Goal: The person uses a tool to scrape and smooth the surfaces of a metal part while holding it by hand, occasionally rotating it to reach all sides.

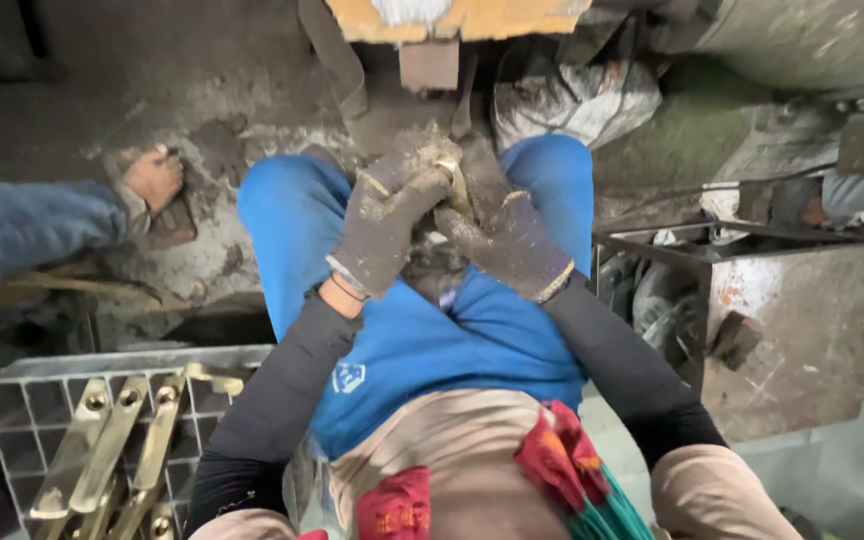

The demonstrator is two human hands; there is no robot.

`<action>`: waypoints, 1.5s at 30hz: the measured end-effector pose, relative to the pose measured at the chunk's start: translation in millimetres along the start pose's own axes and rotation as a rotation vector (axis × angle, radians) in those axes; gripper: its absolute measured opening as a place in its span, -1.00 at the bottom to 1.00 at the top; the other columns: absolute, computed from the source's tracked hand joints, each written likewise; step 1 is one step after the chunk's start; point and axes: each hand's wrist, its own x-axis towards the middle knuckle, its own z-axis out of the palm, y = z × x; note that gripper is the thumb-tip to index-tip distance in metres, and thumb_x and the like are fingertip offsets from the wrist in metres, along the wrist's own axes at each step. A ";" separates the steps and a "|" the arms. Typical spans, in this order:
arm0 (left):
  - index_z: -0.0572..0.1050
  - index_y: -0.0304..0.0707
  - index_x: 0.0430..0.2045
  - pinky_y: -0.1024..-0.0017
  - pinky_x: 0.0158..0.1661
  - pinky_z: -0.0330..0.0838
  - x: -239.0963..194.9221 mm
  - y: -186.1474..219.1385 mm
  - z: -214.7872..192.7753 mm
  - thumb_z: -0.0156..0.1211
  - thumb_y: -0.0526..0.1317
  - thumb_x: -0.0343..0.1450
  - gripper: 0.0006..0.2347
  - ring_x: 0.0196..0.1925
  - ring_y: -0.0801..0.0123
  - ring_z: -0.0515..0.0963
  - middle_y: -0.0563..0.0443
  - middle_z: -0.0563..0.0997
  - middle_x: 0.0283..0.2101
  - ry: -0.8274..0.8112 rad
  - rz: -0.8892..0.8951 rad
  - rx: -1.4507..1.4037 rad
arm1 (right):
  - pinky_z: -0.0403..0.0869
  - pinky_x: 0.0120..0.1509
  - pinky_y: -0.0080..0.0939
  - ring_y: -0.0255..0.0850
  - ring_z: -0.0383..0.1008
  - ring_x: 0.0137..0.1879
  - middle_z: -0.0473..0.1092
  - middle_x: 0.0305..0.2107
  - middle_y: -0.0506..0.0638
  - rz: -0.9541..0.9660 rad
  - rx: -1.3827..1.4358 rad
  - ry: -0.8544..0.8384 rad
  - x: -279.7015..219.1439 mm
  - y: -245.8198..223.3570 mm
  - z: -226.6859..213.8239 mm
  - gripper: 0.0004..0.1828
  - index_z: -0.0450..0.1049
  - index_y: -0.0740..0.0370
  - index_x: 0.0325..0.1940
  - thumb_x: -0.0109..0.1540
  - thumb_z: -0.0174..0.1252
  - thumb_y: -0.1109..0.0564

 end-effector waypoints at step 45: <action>0.55 -0.30 0.00 0.16 0.21 0.40 -107.1 100.2 113.8 0.31 -0.20 0.36 -0.66 0.15 0.00 0.57 -0.14 0.62 0.03 -0.227 0.370 0.744 | 0.45 0.37 0.11 0.09 0.59 0.10 0.53 -0.11 0.03 -0.143 0.049 0.141 -130.5 -70.5 -84.7 -0.69 0.51 0.15 -0.05 0.19 0.40 0.08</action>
